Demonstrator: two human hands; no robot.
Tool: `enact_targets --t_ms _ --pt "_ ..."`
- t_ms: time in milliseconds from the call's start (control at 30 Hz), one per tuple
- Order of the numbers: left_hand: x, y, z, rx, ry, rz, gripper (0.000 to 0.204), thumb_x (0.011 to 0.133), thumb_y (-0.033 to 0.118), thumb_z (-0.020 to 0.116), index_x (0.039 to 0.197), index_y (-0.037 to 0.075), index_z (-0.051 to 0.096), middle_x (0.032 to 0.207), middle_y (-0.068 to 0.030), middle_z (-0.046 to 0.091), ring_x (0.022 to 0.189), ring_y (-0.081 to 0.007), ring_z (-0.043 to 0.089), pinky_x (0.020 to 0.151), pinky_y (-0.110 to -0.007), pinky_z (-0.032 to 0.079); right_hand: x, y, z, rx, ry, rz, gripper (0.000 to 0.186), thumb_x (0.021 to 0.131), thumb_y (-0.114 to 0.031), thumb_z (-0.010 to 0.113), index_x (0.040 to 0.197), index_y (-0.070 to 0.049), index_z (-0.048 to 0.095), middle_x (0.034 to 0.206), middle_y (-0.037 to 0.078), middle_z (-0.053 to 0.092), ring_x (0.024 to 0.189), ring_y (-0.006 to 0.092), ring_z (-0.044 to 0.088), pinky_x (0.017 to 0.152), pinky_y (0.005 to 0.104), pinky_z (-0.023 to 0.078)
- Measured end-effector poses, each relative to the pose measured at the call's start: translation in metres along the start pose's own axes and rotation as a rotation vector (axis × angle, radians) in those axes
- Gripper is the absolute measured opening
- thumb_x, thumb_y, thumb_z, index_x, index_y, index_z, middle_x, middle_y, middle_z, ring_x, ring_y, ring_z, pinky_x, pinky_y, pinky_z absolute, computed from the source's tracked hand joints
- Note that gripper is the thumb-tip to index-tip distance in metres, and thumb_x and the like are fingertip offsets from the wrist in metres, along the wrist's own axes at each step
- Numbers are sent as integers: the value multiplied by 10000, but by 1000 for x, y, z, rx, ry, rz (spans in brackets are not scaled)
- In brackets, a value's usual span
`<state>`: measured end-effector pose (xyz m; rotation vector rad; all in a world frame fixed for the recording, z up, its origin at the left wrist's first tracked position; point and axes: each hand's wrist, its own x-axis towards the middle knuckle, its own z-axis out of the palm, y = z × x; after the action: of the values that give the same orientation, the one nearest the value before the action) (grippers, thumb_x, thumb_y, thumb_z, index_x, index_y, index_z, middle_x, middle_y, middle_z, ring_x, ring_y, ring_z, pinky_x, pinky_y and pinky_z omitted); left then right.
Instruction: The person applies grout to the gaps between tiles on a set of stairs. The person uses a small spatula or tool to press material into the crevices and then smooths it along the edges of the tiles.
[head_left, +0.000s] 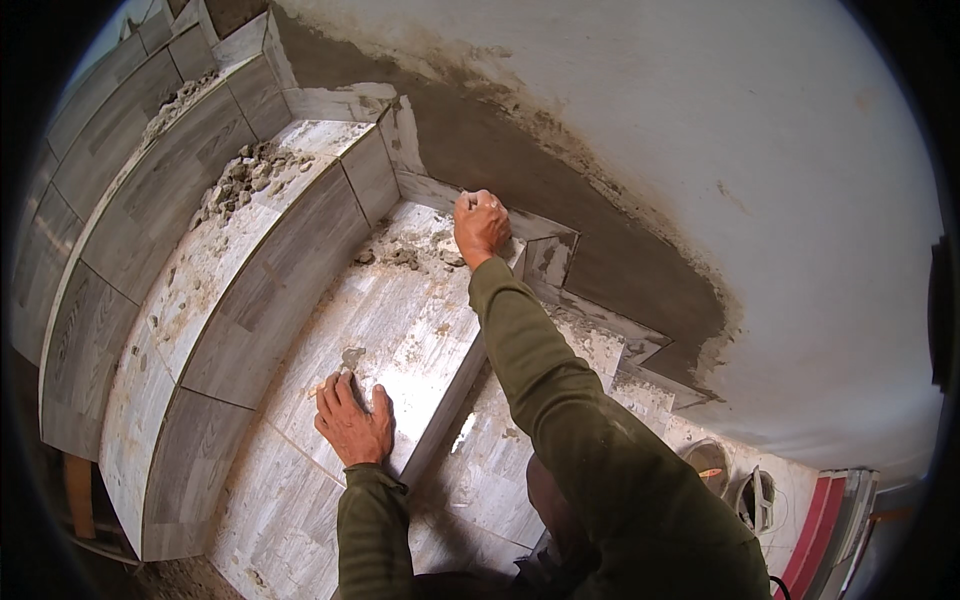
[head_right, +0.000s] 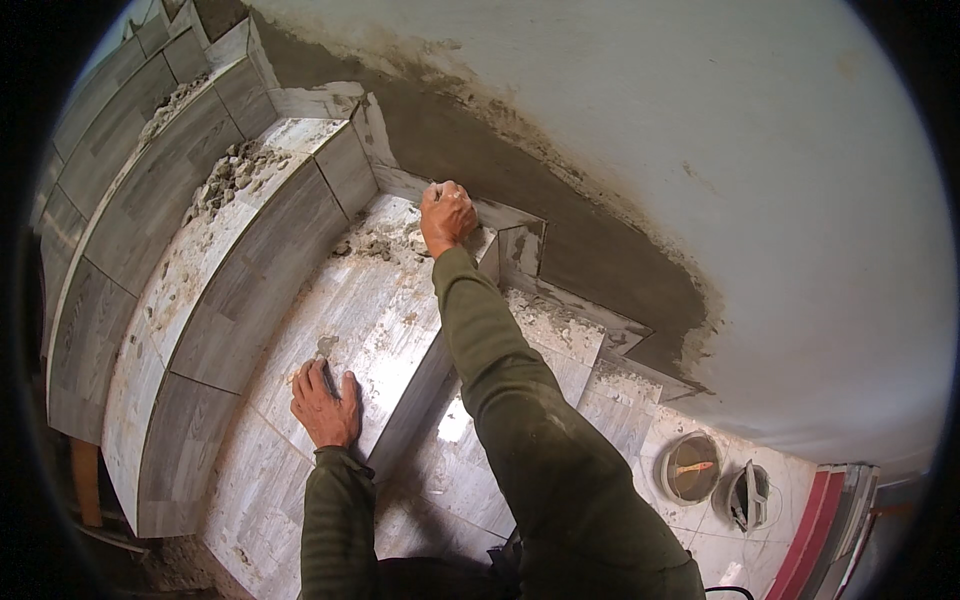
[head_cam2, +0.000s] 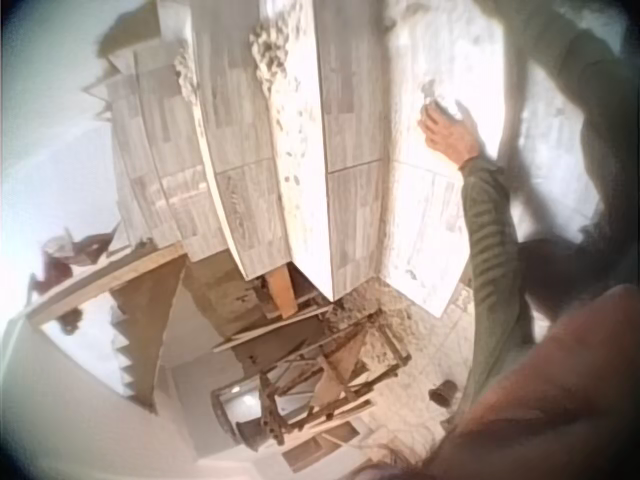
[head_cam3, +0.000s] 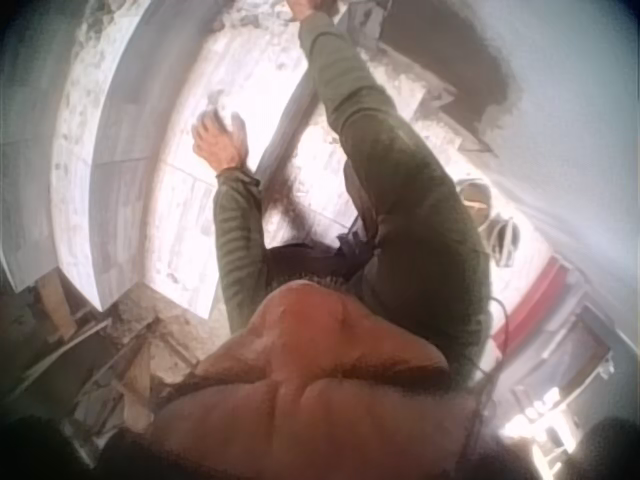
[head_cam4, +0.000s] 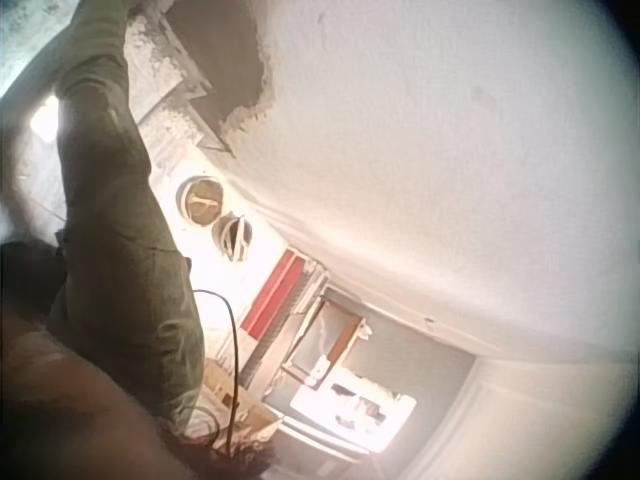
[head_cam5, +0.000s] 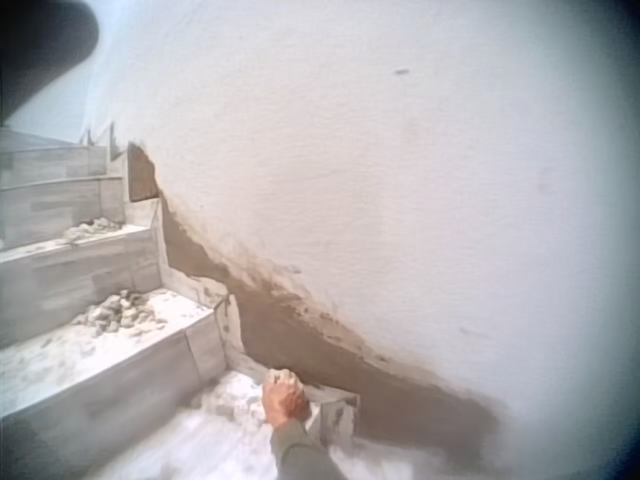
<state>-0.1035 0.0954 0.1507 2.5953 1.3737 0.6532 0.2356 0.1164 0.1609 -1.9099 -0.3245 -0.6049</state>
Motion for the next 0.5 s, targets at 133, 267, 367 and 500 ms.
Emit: enact_targets --t_ms 133,267,367,500 --pt "0 0 0 4 3 3 540 834 380 591 1260 56 517 1340 -130 473 1310 -325 348 1051 -477 243 -1 0 -3 3 -6 12 221 809 -268 630 736 -60 650 844 160 663 800 391 616 689 500 476" --pt "0 1 0 1 12 6 534 834 372 596 1257 57 518 1335 -129 479 1306 -325 357 1049 -477 248 1 3 -4 -2 -2 3 221 808 -269 635 740 -60 651 846 160 663 802 394 614 688 500 476" --pt "0 -1 1 6 19 11 532 834 371 599 1257 58 518 1332 -127 483 1306 -325 360 1049 -477 250 -1 3 -6 -22 18 -48 186 805 -232 640 726 -63 634 821 150 657 759 370 627 675 484 496" --pt "0 0 1 7 7 3 535 835 372 599 1263 60 515 1334 -126 481 1313 -322 354 1052 -478 247 0 7 -9 -9 13 -48 204 813 -250 634 733 -62 639 837 154 657 778 383 618 677 496 484"
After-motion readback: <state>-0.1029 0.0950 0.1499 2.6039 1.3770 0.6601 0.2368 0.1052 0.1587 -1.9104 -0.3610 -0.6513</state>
